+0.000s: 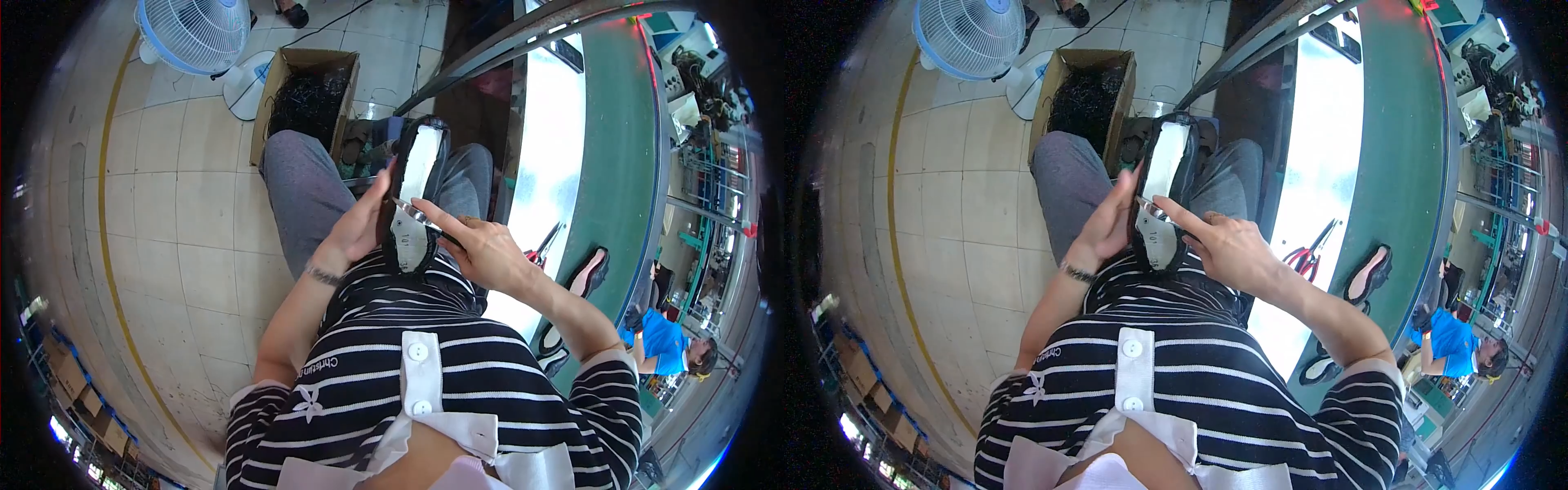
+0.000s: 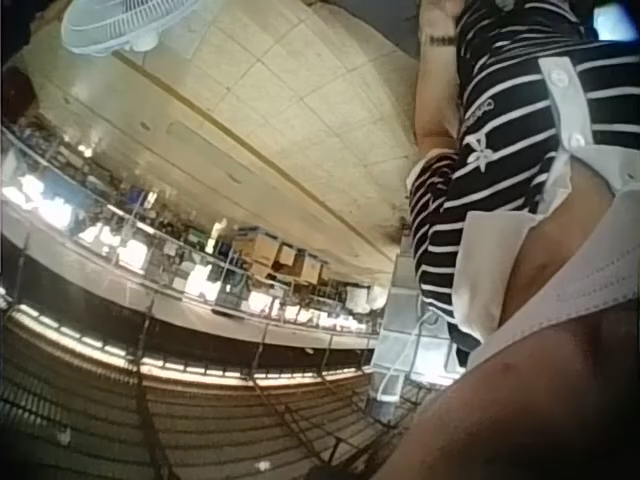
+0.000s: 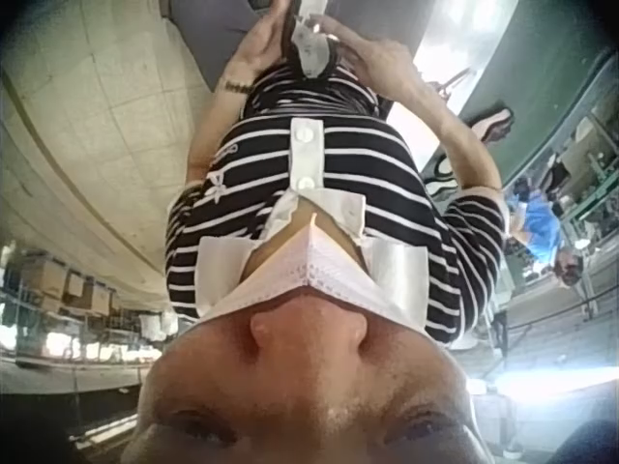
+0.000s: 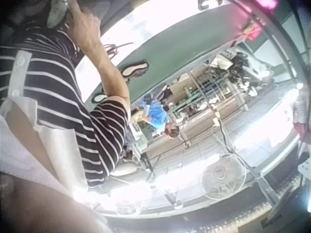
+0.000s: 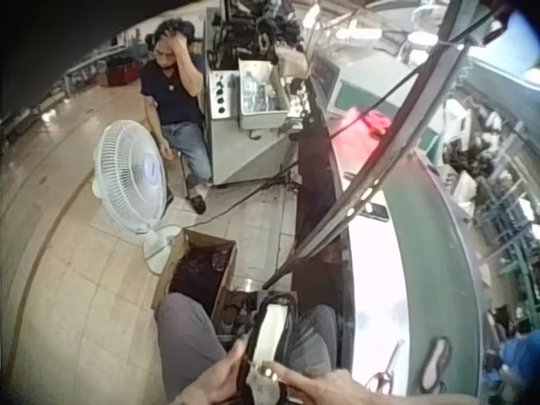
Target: Finalizing the assembly of a shoe by trimming excess material and securing components.
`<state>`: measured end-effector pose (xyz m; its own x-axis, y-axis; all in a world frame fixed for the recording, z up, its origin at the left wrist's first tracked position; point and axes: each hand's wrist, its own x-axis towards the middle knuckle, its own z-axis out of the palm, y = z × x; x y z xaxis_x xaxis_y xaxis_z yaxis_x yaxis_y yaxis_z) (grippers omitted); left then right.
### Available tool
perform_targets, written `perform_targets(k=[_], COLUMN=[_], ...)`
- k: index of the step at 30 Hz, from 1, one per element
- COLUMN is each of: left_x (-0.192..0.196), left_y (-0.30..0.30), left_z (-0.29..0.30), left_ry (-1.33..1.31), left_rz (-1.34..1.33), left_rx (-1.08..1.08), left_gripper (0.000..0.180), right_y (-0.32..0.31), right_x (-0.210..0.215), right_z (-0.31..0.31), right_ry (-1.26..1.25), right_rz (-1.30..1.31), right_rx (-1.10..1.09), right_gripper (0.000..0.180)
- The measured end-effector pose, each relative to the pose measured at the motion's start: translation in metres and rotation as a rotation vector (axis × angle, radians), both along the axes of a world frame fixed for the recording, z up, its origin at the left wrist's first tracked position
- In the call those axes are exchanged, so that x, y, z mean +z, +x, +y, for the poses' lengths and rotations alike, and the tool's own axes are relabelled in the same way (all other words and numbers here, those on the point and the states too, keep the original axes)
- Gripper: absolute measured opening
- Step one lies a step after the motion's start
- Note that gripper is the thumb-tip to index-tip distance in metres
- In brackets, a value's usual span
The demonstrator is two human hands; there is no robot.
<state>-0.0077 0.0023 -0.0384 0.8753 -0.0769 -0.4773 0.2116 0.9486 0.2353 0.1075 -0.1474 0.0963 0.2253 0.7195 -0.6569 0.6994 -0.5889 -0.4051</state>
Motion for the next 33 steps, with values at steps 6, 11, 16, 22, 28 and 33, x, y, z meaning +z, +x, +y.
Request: perform_targets(k=[6,11,16,22,28,33], left_x=[0.009,0.008,0.011,0.016,0.010,0.017], left_y=[0.023,0.021,0.025,0.023,0.021,0.019], left_z=[-0.004,0.009,0.013,0.018,0.024,0.027], left_ry=[0.150,0.367,0.314,0.319,0.277,0.307], left_rz=[-0.114,-0.100,-0.107,-0.066,-0.015,-0.083], left_rx=[0.049,-0.035,-0.078,-0.141,-0.223,-0.244], left_gripper=[0.070,0.071,0.071,0.073,0.080,0.088], right_y=[0.013,0.044,0.074,0.054,0.043,0.034], right_x=[0.002,0.030,-0.012,-0.013,-0.003,-0.016], right_z=[-0.005,0.028,0.041,0.033,0.042,0.033], right_ry=[0.085,0.342,0.334,0.582,0.145,0.135], right_rz=[0.101,-0.147,-0.398,-0.346,-0.289,-0.229], right_rx=[-0.044,0.177,0.332,0.234,0.199,0.135], right_gripper=[0.063,0.065,0.068,0.068,0.067,0.067])
